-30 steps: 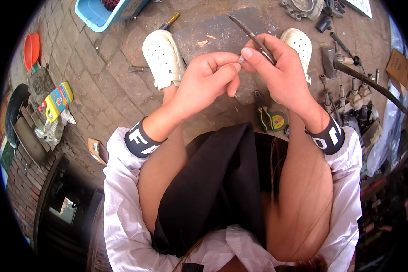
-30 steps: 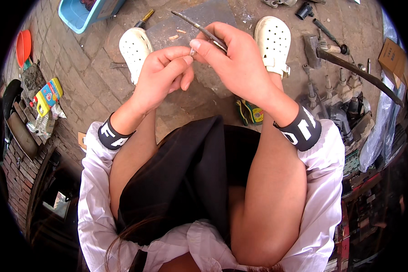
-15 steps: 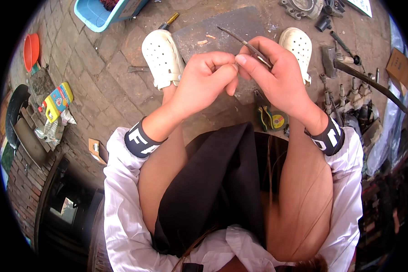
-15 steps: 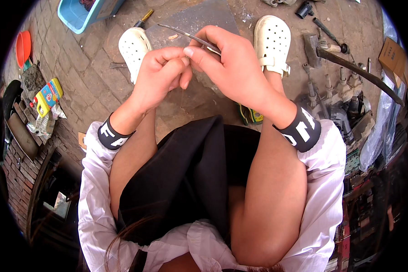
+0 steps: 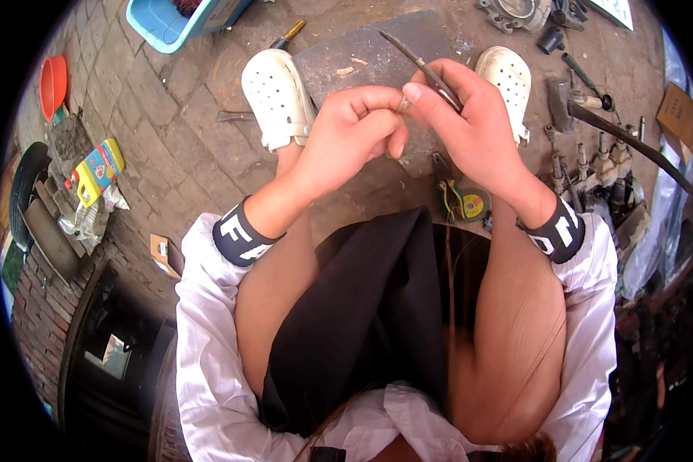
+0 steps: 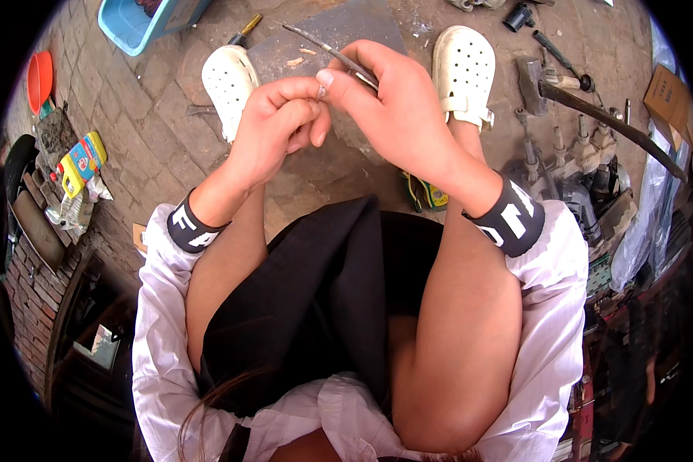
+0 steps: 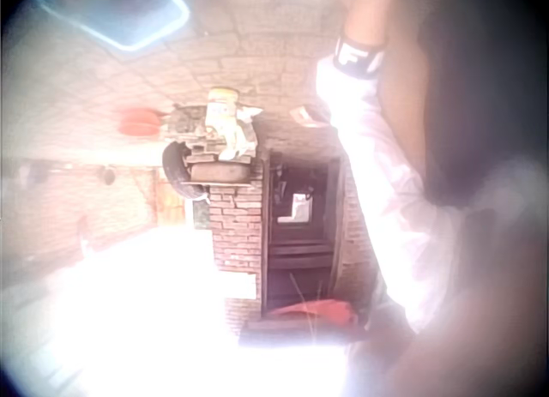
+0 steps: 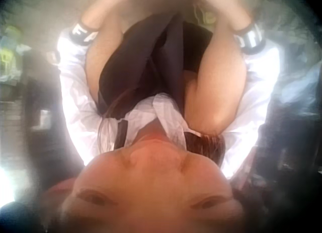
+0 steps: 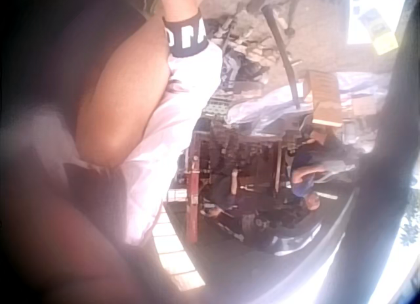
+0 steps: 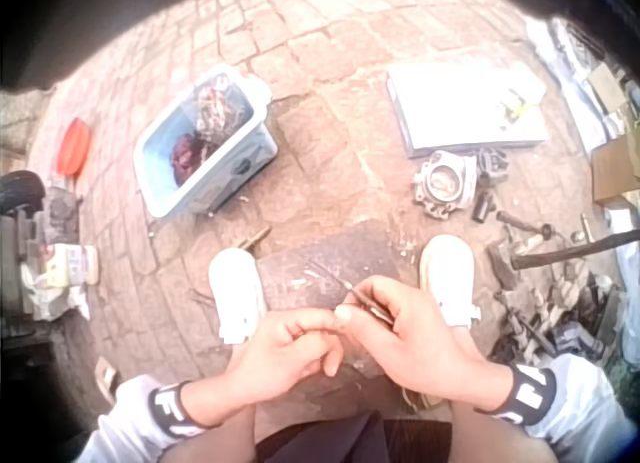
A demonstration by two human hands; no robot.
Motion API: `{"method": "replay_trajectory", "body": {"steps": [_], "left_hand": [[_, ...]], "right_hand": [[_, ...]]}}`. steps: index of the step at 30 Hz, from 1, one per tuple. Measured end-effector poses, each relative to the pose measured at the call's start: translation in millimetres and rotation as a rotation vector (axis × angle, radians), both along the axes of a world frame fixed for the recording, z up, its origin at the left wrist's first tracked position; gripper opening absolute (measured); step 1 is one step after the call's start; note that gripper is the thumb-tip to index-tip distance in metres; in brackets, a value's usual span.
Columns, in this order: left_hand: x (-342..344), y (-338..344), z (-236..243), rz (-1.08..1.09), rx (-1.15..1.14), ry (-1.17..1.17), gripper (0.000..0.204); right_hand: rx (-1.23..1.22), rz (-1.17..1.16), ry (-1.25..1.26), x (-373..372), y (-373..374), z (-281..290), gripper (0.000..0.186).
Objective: The person sits on the ground and uses a knife to scrape and sharpen small metal rods. They repeatedly scrape the rods against a flat metal plate, occasionally inspecting the edges and placing finished pieces into a blue container.
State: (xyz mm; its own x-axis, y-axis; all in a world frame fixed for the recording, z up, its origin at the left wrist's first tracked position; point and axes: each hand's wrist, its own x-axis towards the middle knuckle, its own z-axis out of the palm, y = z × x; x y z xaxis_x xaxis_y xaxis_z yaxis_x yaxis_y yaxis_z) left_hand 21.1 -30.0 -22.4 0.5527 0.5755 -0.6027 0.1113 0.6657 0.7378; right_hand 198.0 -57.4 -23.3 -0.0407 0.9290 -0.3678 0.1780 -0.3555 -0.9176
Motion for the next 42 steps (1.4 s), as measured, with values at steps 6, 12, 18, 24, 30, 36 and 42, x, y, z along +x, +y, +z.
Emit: {"method": "replay_trajectory", "body": {"steps": [6,12,18,24,30,36,42], "left_hand": [[2.7,1.5,-5.9,-0.04,-0.119,0.011,0.025],[-1.7,-1.3,-35.2,-0.038,-0.131,0.094,0.027],[-15.8,-1.0,-74.4,0.031,-0.216,0.238,0.028],[-24.1,-2.3,-100.1,0.103,-0.322,0.216,0.031],[-26.2,-2.0,-104.6,0.103,-0.299,0.203,0.031],[-27.9,-2.9,-109.7,0.119,-0.321,0.174,0.031],[-26.9,-3.7,-108.7,0.118,-0.293,0.196,0.03]], "right_hand": [[-0.09,-0.11,0.149,-3.2,-2.4,-15.0,0.025],[0.013,-0.031,-0.072,3.1,-5.2,-49.1,0.025],[0.151,0.309,-0.419,12.9,-10.2,-76.5,0.02],[0.221,0.471,-0.474,10.3,-13.8,-86.4,0.025],[0.264,0.484,-0.498,10.6,-14.8,-102.3,0.035],[0.286,0.487,-0.48,10.5,-14.0,-111.0,0.035],[0.333,0.515,-0.553,12.1,-11.0,-109.7,0.04]]}}
